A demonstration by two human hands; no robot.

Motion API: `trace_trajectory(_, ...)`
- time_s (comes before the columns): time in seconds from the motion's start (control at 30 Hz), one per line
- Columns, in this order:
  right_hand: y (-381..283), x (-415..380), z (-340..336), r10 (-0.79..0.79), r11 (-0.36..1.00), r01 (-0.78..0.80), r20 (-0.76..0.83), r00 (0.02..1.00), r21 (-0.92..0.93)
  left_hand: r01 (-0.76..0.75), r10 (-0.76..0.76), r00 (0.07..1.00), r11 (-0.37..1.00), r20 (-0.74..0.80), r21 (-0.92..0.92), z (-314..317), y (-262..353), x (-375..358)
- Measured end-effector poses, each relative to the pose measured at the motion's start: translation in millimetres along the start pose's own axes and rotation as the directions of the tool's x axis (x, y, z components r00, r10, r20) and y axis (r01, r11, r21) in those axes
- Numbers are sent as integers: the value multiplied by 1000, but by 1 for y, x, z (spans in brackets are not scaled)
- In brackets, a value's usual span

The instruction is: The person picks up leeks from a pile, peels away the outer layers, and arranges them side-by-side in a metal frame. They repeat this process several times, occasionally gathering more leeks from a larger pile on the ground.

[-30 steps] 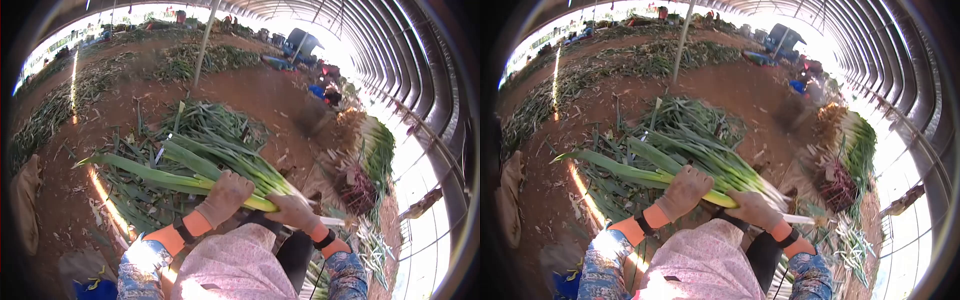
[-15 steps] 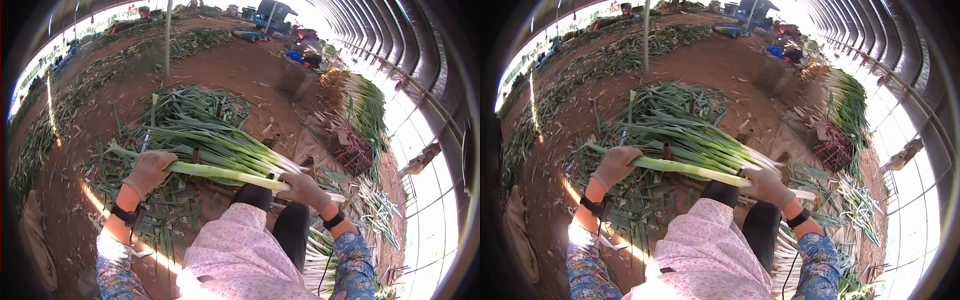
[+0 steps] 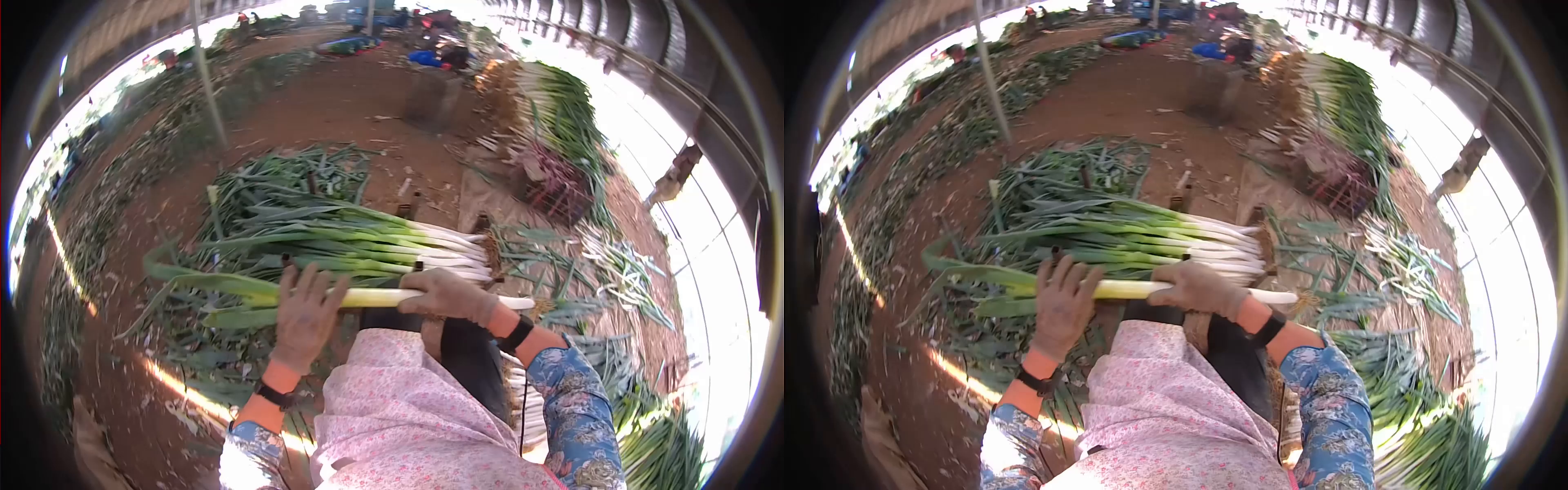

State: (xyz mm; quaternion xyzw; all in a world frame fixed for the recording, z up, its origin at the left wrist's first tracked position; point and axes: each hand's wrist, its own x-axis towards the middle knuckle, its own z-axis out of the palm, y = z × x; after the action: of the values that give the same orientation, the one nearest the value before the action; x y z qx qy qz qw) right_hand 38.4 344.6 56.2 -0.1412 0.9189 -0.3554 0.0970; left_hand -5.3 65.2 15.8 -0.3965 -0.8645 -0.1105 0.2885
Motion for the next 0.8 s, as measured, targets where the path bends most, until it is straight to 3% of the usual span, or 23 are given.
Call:
trace_trajectory(0.07,27,0,9,-54,996,50,-44,998,-80,42,-42,999,993,-4,110,15,-25,-7)
trace_trajectory(0.17,42,5,2,64,974,-71,-36,997,-215,-26,20,999,991,46,128,33,-51,3)
trace_trajectory(0.23,73,20,1,-71,945,-7,-226,972,-328,-43,42,999,987,9,153,47,-65,36)
trace_trajectory(0.33,116,60,-26,-277,828,-28,-452,848,-560,-84,85,996,976,3,199,67,-76,110)
trace_trajectory(0.37,128,77,-38,-204,798,-137,-477,855,-587,-98,100,995,970,6,221,81,-79,137)
trace_trajectory(0.43,165,113,-59,-212,741,-246,-565,798,-625,-154,150,988,970,37,189,123,-89,186)
trace_trajectory(0.6,302,188,-55,-163,824,-210,-575,802,-527,-286,268,954,949,138,132,270,-125,247)
trace_trajectory(0.67,350,203,-35,-127,881,-185,-595,794,-436,-303,276,922,951,270,59,323,-133,248)
trace_trajectory(0.73,392,219,-10,-67,907,-185,-565,822,-378,-295,280,848,955,449,-38,362,-139,248)
trace_trajectory(0.8,420,227,11,42,913,-228,-477,878,-339,-250,283,714,957,641,-145,394,-149,249)
